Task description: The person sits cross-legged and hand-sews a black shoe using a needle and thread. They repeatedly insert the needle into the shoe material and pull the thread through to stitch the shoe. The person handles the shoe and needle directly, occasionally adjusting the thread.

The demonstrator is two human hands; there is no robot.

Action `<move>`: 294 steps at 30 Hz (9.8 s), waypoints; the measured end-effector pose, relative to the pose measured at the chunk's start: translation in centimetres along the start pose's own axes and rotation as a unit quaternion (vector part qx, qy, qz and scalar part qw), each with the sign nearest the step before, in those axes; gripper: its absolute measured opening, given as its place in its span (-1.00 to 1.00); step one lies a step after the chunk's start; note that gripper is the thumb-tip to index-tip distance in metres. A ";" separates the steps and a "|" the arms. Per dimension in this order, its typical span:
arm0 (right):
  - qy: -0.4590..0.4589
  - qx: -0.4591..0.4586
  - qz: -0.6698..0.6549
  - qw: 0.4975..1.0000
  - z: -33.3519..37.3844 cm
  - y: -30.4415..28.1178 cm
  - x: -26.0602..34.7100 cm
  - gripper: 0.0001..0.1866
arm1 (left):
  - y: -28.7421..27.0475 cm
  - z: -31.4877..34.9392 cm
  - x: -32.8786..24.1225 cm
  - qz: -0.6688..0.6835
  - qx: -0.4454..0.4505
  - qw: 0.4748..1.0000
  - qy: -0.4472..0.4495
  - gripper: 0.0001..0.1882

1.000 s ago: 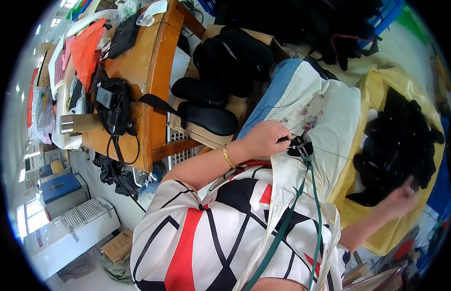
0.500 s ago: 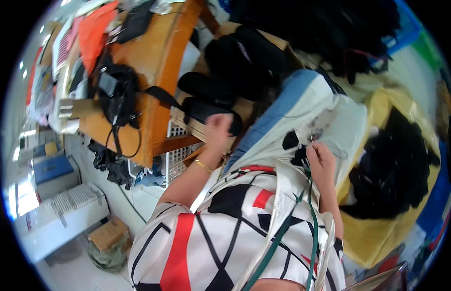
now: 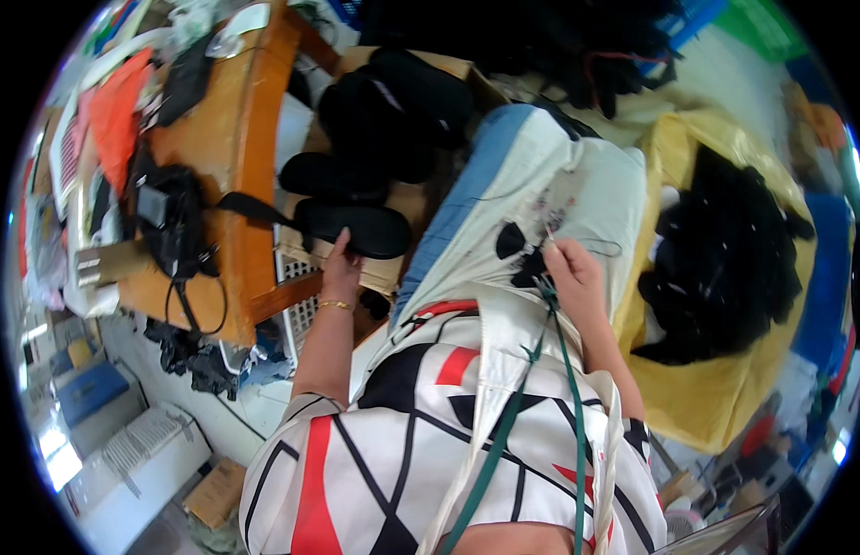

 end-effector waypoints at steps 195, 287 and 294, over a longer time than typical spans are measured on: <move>-0.004 -0.091 -0.014 0.996 3.0 -4.3 -2.4 -0.87 | 27.2 19.2 14.9 -0.315 0.339 0.865 -0.194 -0.83; -0.061 -0.083 -0.185 0.977 -0.3 -4.2 5.4 -0.84 | 29.6 22.2 10.4 -0.623 0.504 0.562 0.205 -0.82; 0.060 -0.214 -0.551 0.805 5.4 -16.8 -1.8 -0.81 | 28.3 23.8 9.2 -0.606 0.538 0.489 0.323 -0.81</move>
Point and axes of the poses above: each hand's wrist, its own z-axis away from the middle knuckle, its own y-axis out of the palm, x = y × z, the point moved 6 cm from there along -z, towards the middle knuckle, and after that the axes turned 4 degrees about z, right-handed, at the moved point
